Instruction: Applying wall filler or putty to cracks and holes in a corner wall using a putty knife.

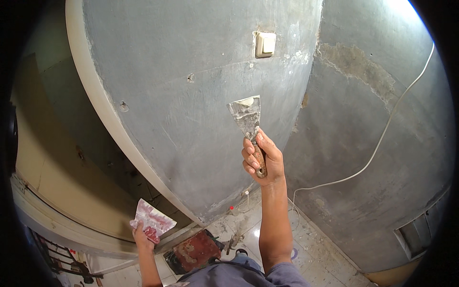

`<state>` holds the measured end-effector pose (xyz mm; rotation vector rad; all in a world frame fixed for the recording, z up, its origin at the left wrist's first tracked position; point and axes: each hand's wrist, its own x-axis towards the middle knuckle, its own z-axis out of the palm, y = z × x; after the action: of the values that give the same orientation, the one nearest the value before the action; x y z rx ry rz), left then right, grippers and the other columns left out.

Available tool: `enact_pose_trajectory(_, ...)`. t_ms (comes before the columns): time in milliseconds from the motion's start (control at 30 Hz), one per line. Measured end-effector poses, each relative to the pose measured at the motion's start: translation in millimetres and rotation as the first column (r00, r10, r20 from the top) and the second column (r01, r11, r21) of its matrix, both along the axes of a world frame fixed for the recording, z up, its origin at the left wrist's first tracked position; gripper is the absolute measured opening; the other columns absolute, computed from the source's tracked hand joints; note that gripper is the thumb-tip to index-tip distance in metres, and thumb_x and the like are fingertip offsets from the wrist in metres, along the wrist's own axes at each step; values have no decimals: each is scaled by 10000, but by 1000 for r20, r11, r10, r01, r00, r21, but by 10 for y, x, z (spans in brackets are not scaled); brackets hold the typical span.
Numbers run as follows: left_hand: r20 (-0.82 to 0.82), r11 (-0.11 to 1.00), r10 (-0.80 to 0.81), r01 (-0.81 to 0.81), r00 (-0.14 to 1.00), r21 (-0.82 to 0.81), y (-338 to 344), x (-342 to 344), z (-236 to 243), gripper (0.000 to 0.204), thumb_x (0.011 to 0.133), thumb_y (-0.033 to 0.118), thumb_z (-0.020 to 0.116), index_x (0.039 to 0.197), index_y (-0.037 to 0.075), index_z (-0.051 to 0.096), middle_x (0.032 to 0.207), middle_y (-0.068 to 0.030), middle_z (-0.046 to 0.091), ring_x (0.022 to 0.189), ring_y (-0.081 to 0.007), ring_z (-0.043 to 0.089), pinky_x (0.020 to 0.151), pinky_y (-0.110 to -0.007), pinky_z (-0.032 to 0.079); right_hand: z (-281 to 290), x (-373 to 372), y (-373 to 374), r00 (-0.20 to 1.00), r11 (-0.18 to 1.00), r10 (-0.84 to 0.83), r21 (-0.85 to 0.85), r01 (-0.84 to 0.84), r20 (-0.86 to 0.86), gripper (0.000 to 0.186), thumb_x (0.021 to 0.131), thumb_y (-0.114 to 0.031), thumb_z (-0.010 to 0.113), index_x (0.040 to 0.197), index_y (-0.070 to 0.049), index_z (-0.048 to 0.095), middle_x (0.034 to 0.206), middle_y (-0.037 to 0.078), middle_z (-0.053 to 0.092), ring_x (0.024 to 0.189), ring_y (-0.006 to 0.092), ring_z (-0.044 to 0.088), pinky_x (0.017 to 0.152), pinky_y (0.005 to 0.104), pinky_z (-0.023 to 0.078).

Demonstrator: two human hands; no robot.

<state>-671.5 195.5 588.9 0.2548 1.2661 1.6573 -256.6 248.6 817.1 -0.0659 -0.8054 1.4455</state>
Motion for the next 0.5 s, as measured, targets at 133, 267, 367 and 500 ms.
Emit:
enact_pose_trajectory(133,-4,999,-5,5,1000,35,-105,243,86,317,872,156,651,1115,17,502,1008,-96,602,819,-228,641,686,-378,559,7,67,59,996,998,57,21,-56,-70,254,1003,-186,405,1208,-36,395,783,81,515,465,97,485,374,246,499)
enact_pose_trajectory(267,-38,993,-74,78,997,91,-196,571,319,304,875,154,644,1115,-1,540,999,-97,623,833,-222,651,721,-371,556,-70,154,119,984,990,141,30,-138,-106,243,1004,-184,401,1197,-38,400,786,85,514,455,101,478,367,249,490)
enact_pose_trajectory(367,-50,977,-146,152,988,152,-234,825,704,257,881,144,633,1080,-4,570,974,-93,638,819,-211,659,725,-352,555,-114,152,132,972,978,201,-24,-205,-122,238,1004,-181,401,1189,-32,400,786,88,514,453,102,479,355,246,477)
enact_pose_trajectory(500,-29,959,-120,124,992,255,-228,1243,1082,231,887,128,618,1068,-11,582,962,-88,651,808,-197,663,727,-334,553,-195,135,180,990,986,143,-93,-142,0,225,999,-170,408,1159,-14,435,772,83,513,454,113,475,354,259,462)
